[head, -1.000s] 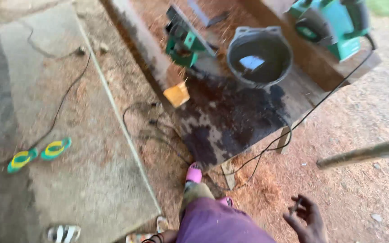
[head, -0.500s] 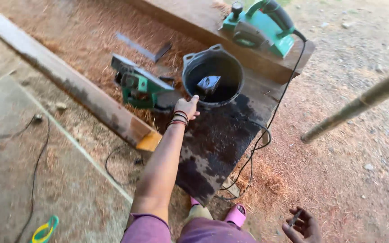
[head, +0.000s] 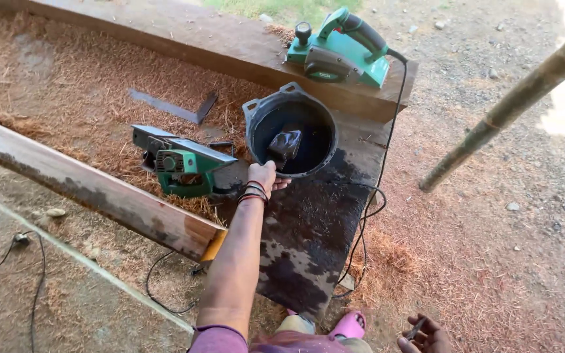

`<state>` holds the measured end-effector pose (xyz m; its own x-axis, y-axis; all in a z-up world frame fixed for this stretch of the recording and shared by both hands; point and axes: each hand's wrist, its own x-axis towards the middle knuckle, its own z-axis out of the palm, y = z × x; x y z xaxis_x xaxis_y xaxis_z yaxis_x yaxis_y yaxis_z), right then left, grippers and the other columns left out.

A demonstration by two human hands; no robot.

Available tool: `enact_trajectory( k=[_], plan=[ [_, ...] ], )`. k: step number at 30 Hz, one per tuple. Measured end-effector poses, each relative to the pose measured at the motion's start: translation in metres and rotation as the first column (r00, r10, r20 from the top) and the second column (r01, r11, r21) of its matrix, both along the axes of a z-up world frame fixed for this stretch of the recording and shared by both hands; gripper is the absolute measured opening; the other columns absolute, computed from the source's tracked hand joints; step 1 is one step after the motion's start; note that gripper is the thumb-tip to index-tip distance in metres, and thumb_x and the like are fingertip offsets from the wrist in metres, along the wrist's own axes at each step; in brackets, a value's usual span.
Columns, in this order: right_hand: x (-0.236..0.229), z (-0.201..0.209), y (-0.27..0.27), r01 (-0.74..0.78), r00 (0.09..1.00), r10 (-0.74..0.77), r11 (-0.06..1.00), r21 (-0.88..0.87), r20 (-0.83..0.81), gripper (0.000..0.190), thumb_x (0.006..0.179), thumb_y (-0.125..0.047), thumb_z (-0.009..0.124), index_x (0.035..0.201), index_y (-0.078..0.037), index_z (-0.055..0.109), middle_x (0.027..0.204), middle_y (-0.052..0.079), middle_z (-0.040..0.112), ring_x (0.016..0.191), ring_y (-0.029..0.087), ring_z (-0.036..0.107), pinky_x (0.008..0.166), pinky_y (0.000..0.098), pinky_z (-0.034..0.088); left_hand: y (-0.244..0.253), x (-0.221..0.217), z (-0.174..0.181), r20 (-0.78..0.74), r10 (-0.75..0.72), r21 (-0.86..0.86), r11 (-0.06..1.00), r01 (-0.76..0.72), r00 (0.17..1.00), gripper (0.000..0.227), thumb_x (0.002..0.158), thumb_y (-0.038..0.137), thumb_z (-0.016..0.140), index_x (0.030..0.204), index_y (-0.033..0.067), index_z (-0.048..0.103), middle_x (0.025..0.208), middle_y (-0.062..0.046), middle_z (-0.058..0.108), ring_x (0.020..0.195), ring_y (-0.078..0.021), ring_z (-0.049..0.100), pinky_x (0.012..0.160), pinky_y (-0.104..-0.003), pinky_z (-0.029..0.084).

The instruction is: Sharpening a blade using a whetstone and then reinstalling it into an electric hand planer.

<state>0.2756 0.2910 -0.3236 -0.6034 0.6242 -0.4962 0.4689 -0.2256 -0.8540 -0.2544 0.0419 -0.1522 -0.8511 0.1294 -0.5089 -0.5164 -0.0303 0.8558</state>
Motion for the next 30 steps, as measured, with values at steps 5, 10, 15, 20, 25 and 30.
enact_trajectory(
  k=[5,10,15,20,25,30],
  plan=[
    [0.014,-0.012,0.006,0.008,0.998,-0.004,0.997,-0.071,0.058,0.086,0.074,0.006,0.076,0.150,0.003,0.036,0.132,0.022,0.061,0.105,0.034,0.069,0.095,0.0533,0.059,-0.003,0.022,0.034,-0.032,-0.035,0.054,0.998,0.037,0.999,0.033,0.094,0.015,0.048,0.105,-0.0127,0.062,0.089,-0.023,0.075,0.064,-0.0318,0.076,0.053,-0.039,0.062],
    [0.022,-0.003,0.017,-0.067,0.997,0.068,0.998,0.016,-0.040,0.082,0.075,0.003,0.077,0.148,0.005,0.039,0.129,0.024,0.063,0.105,0.034,0.069,0.095,0.0520,0.059,-0.021,0.065,0.084,-0.033,-0.066,0.161,0.984,0.071,0.997,0.036,0.094,0.020,0.045,0.105,-0.0090,0.062,0.088,-0.023,0.074,0.067,-0.0331,0.075,0.056,-0.043,0.063],
    [0.014,0.040,0.029,-0.167,0.966,0.197,0.970,0.174,-0.169,0.079,0.075,-0.001,0.076,0.146,0.006,0.043,0.129,0.023,0.063,0.106,0.031,0.067,0.093,0.0517,0.058,-0.081,0.120,0.154,-0.067,-0.030,0.166,0.985,0.041,0.997,0.037,0.091,0.020,0.047,0.106,-0.0105,0.063,0.089,-0.023,0.074,0.069,-0.0343,0.076,0.059,-0.043,0.064],
    [-0.021,0.078,0.035,-0.362,0.837,0.462,0.869,0.337,-0.293,0.079,0.075,-0.006,0.079,0.145,0.004,0.044,0.133,0.022,0.062,0.111,0.028,0.067,0.100,0.0478,0.053,-0.174,0.164,0.206,-0.005,0.022,0.214,0.977,-0.020,1.000,0.034,0.089,0.020,0.048,0.107,-0.0069,0.057,0.090,-0.023,0.073,0.072,-0.0336,0.076,0.062,-0.044,0.064],
    [-0.081,0.130,-0.008,-0.466,0.683,0.618,0.779,0.420,-0.389,0.083,0.072,-0.010,0.081,0.146,0.001,0.045,0.136,0.020,0.063,0.111,0.026,0.067,0.097,0.0432,0.053,-0.300,0.229,0.234,-0.157,0.192,0.208,0.965,-0.158,0.969,0.038,0.093,0.020,0.050,0.109,-0.0133,0.058,0.092,-0.027,0.074,0.077,-0.0356,0.076,0.071,-0.048,0.065],
    [-0.147,0.221,-0.106,-0.548,0.560,0.734,0.676,0.494,-0.384,0.083,0.068,-0.011,0.082,0.144,0.000,0.049,0.136,0.019,0.063,0.112,0.025,0.066,0.098,0.0433,0.053,-0.443,0.291,0.219,-0.172,0.373,0.197,0.920,-0.340,0.912,0.038,0.095,0.021,0.049,0.109,-0.0127,0.061,0.093,-0.027,0.074,0.079,-0.0352,0.075,0.076,-0.048,0.064]
  ],
)
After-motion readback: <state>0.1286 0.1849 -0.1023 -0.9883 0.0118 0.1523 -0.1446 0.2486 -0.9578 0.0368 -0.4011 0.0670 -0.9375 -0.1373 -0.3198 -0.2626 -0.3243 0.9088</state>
